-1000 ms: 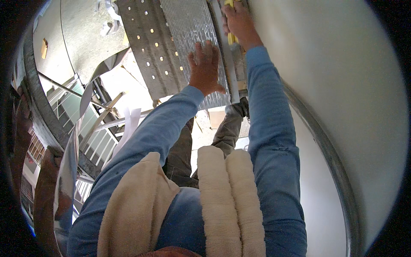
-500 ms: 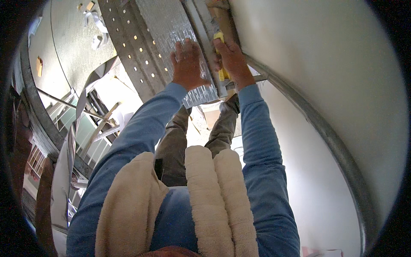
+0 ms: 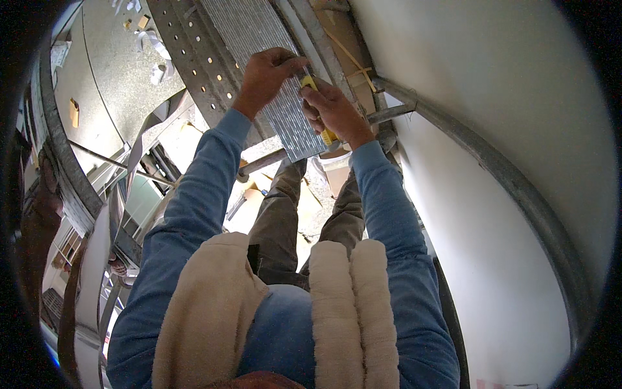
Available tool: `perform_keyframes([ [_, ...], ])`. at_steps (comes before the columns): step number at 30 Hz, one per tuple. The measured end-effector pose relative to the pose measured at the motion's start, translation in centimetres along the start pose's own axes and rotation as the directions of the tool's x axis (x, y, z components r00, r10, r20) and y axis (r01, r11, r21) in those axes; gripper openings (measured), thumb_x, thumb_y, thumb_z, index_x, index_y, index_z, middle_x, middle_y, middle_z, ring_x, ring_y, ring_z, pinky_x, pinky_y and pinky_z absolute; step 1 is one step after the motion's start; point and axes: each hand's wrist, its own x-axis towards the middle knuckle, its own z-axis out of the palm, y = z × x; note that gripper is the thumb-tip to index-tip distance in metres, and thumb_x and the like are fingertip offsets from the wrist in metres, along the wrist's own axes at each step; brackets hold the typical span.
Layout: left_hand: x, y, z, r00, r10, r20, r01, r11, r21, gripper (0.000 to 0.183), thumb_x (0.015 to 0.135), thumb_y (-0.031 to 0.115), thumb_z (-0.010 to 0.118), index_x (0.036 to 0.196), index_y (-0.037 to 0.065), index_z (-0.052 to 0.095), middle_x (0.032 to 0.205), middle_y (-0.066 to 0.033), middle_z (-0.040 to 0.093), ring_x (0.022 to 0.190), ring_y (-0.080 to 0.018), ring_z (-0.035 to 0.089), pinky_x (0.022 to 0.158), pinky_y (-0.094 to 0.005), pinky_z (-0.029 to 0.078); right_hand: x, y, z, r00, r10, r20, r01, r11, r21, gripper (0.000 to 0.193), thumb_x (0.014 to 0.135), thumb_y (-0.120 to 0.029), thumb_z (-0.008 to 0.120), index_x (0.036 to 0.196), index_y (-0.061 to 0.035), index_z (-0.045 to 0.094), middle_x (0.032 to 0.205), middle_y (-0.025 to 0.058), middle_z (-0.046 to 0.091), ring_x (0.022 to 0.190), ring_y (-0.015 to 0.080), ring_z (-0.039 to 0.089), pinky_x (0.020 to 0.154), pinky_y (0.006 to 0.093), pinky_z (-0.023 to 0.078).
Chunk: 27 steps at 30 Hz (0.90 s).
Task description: The person handles a long metal sheet, positions it on a scaffolding platform, and uses a yellow utility knife to cut or score the sheet. The person repeatedly adjusts the sheet's position and continues cutting along its length.
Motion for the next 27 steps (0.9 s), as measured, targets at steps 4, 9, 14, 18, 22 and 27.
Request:
perform_keyframes([
  [4,-0.6,-0.4,-0.8,0.996,0.085,-0.035,-0.079,0.987,0.142,0.036,0.095,0.034,0.073,0.092,-0.002,0.074,0.076,-0.0107,0.073,0.067,-0.0213,0.066,0.064,-0.0379,0.052,-0.6,-0.3,1.7,1.0,0.016,0.0,-0.016,0.997,0.079,0.024,0.107,-0.035,0.055,0.101,-0.012,0.052,0.066,-0.0042,0.044,0.051,0.0062,0.041,0.044,0.0245,0.037],
  [9,0.3,-4.3,-3.1,0.94,0.333,0.072,-0.318,0.783,0.534,0.028,0.101,0.028,0.065,0.094,0.002,0.073,0.078,-0.0168,0.069,0.065,-0.029,0.064,0.063,-0.0422,0.05,-0.8,-0.3,3.4,0.999,0.039,0.035,-0.041,0.996,0.077,0.026,0.107,-0.037,0.054,0.101,-0.0115,0.053,0.065,-0.0045,0.044,0.049,0.0061,0.04,0.044,0.0251,0.039],
  [14,3.7,-8.7,-16.8,0.861,0.163,-0.481,0.211,0.747,0.631,0.055,0.105,0.046,0.05,0.089,-0.002,0.073,0.092,-0.0272,0.072,0.09,-0.0475,0.068,0.083,-0.0558,0.052,-2.7,0.6,3.2,0.997,0.073,0.015,-0.075,0.986,0.15,0.026,0.107,-0.036,0.054,0.106,-0.0101,0.055,0.067,-0.0033,0.046,0.048,0.006,0.039,0.045,0.0247,0.039],
  [18,4.5,-12.1,-18.3,0.933,0.197,-0.3,0.128,0.599,0.791,0.058,0.104,0.05,0.046,0.102,-0.002,0.071,0.105,-0.0306,0.07,0.102,-0.0501,0.067,0.092,-0.0556,0.051,-2.9,1.7,3.7,0.996,0.082,-0.028,-0.077,0.984,0.164,0.028,0.107,-0.037,0.056,0.108,-0.0097,0.056,0.067,-0.0031,0.046,0.049,0.007,0.041,0.045,0.0243,0.038],
  [22,3.1,-11.3,-16.0,0.932,0.032,-0.361,0.271,0.601,0.752,0.054,0.101,0.033,0.052,0.142,-0.001,0.049,0.129,-0.029,0.064,0.117,-0.0506,0.062,0.104,-0.0542,0.047,-1.9,1.9,2.4,0.996,0.058,-0.061,-0.051,0.992,0.112,0.027,0.106,-0.037,0.056,0.105,-0.0103,0.054,0.067,-0.0024,0.047,0.049,0.007,0.042,0.045,0.0263,0.04],
  [27,0.5,-7.3,-12.5,0.961,-0.031,-0.273,0.275,0.134,0.952,0.091,0.089,0.047,0.066,0.16,0.003,0.028,0.167,-0.0233,0.023,0.156,-0.045,0.015,0.12,-0.0713,0.013,0.1,3.1,0.1,0.977,-0.139,-0.162,0.1,0.969,-0.226,0.025,0.106,-0.033,0.055,0.107,-0.0078,0.053,0.068,0.0033,0.051,0.05,0.0161,0.05,0.048,0.0336,0.046],
])
